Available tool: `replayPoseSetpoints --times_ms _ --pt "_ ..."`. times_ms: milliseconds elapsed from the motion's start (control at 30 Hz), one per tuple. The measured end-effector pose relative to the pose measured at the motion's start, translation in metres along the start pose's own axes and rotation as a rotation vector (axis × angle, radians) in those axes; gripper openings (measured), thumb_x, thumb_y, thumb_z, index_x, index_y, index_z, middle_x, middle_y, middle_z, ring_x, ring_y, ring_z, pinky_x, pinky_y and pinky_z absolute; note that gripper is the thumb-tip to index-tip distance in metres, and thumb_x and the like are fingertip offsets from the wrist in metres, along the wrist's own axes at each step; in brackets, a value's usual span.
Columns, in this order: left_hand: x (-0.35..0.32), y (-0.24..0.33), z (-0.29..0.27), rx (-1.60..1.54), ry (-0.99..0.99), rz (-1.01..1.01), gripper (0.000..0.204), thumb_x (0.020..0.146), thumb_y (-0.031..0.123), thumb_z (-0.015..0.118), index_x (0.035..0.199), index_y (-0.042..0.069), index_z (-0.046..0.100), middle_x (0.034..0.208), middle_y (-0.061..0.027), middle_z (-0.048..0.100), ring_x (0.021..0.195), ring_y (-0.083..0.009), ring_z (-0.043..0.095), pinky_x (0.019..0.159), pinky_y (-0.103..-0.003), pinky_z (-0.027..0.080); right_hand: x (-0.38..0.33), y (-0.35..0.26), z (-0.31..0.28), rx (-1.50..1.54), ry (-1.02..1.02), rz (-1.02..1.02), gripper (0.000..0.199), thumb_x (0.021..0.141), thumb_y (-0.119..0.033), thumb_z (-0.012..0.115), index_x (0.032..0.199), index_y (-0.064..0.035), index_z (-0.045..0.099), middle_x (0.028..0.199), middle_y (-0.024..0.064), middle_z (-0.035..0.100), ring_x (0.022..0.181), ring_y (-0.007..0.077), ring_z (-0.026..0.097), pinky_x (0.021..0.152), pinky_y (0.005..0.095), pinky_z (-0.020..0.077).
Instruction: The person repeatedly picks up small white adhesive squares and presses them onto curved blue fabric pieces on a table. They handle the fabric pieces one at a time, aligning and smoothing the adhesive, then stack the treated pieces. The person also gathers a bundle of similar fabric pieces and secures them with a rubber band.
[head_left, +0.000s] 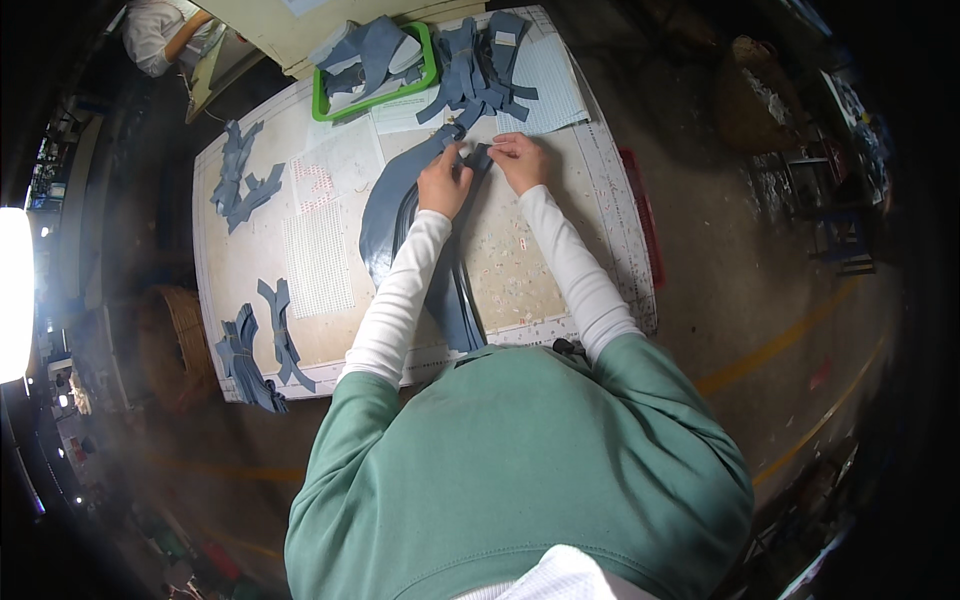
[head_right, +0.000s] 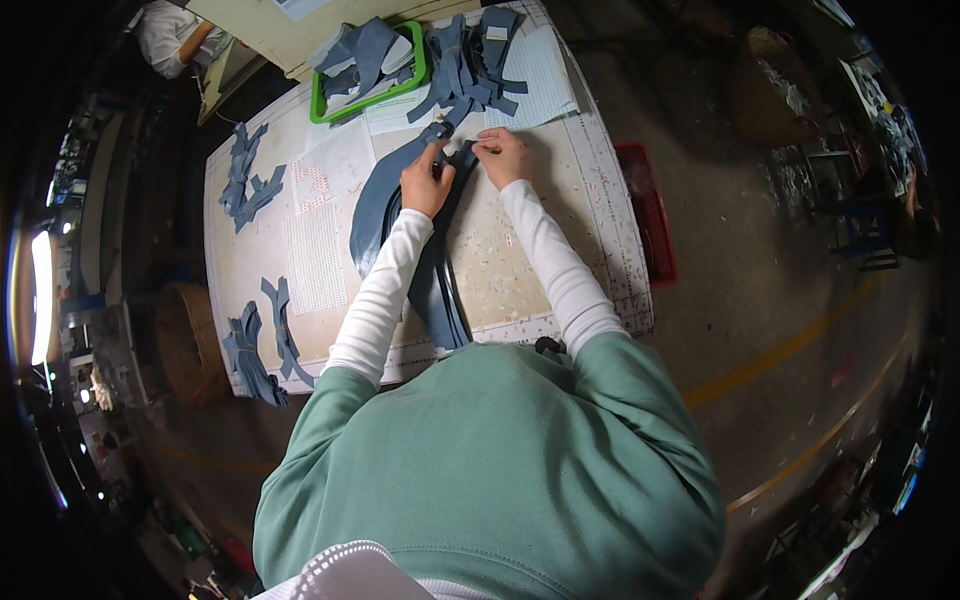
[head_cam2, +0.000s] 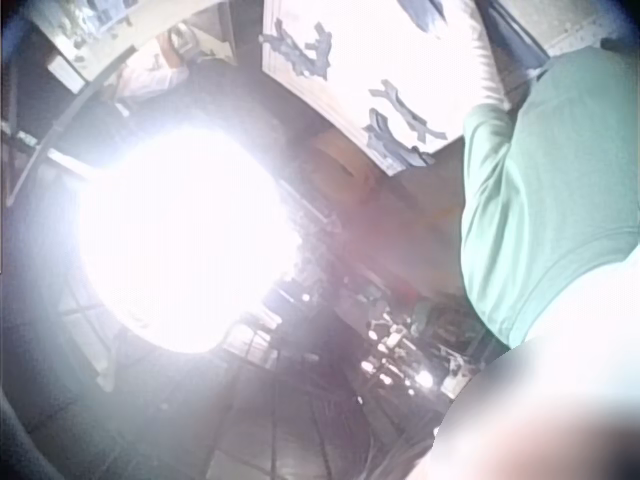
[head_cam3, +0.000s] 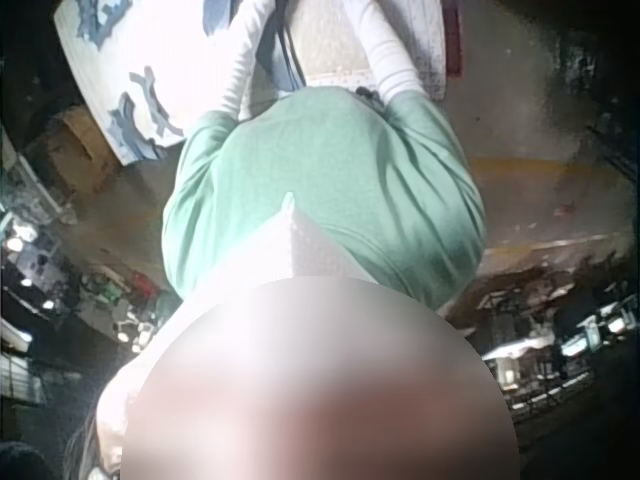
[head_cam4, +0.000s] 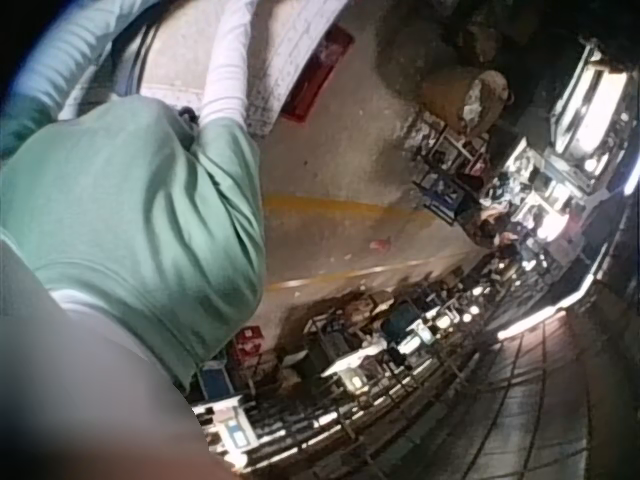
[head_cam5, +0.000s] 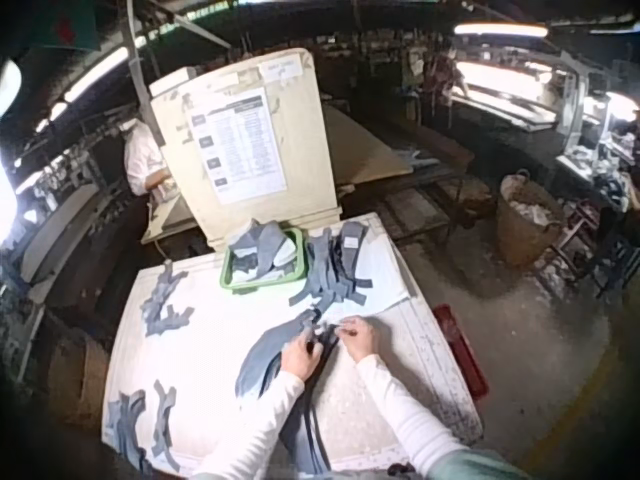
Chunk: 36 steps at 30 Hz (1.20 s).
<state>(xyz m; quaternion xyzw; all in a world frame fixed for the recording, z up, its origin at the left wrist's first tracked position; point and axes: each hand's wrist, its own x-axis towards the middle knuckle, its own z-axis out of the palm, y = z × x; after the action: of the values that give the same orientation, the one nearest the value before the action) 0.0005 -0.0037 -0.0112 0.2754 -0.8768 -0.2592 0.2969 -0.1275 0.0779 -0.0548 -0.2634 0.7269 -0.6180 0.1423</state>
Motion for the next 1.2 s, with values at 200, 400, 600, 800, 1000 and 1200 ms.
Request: replayPoseSetpoints --times_ms 200,400,600,800,1000,1200 --pt "-0.004 -0.003 0.003 0.022 -0.039 0.002 0.027 0.068 0.017 0.07 0.092 0.009 0.063 0.078 -0.0124 0.063 0.07 -0.03 0.063 0.065 -0.038 0.05 -0.008 -0.006 0.01 0.014 -0.097 -0.028 0.027 0.07 -0.01 0.072 0.094 -0.0079 0.062 0.075 0.0063 0.069 0.064 0.0136 0.065 0.061 0.0258 0.0511" --pt "-0.005 -0.003 0.005 0.01 -0.051 -0.014 0.027 0.064 0.017 0.073 0.085 0.007 0.059 0.081 -0.0122 0.062 0.074 -0.0312 0.062 0.066 -0.04 0.05 -0.01 -0.012 0.012 -0.113 -0.094 -0.025 0.027 0.07 -0.011 0.071 0.095 -0.0088 0.062 0.075 0.0039 0.069 0.066 0.0147 0.065 0.063 0.0265 0.0511" --pt "-0.005 -0.005 0.009 0.032 -0.028 -0.013 0.025 0.065 0.017 0.072 0.084 0.007 0.059 0.08 -0.0121 0.062 0.073 -0.0313 0.062 0.066 -0.04 0.049 -0.015 -0.009 0.014 -0.398 0.006 -0.352 0.024 0.068 -0.011 0.072 0.09 -0.0115 0.064 0.074 -0.0004 0.068 0.074 0.0237 0.063 0.068 0.0351 0.0509" --pt "-0.004 -0.006 0.005 -0.012 -0.036 -0.062 0.027 0.068 0.019 0.071 0.088 0.006 0.06 0.079 -0.0125 0.065 0.072 -0.0303 0.064 0.067 -0.037 0.051 -0.008 -0.004 0.01 -0.146 0.016 -0.192 0.024 0.07 -0.004 0.07 0.093 -0.0084 0.065 0.081 0.0029 0.069 0.077 0.0168 0.065 0.07 0.029 0.0511" --pt "-0.006 0.0 0.001 -0.036 0.021 -0.193 0.023 0.072 0.016 0.065 0.092 0.007 0.06 0.074 -0.0143 0.064 0.067 -0.0319 0.063 0.065 -0.038 0.051 0.0 -0.007 0.01 0.11 -0.112 0.054 0.041 0.067 0.004 0.07 0.105 -0.0053 0.06 0.107 0.0118 0.061 0.081 0.0203 0.067 0.07 0.0274 0.0532" --pt "-0.007 -0.002 0.002 -0.005 -0.02 -0.08 0.027 0.07 0.016 0.066 0.094 0.008 0.057 0.078 -0.0157 0.062 0.072 -0.0344 0.062 0.066 -0.042 0.05 -0.002 -0.01 0.017 0.041 -0.11 -0.031 0.049 0.065 0.008 0.069 0.11 -0.007 0.057 0.104 0.012 0.057 0.078 0.0215 0.067 0.068 0.0289 0.0543"
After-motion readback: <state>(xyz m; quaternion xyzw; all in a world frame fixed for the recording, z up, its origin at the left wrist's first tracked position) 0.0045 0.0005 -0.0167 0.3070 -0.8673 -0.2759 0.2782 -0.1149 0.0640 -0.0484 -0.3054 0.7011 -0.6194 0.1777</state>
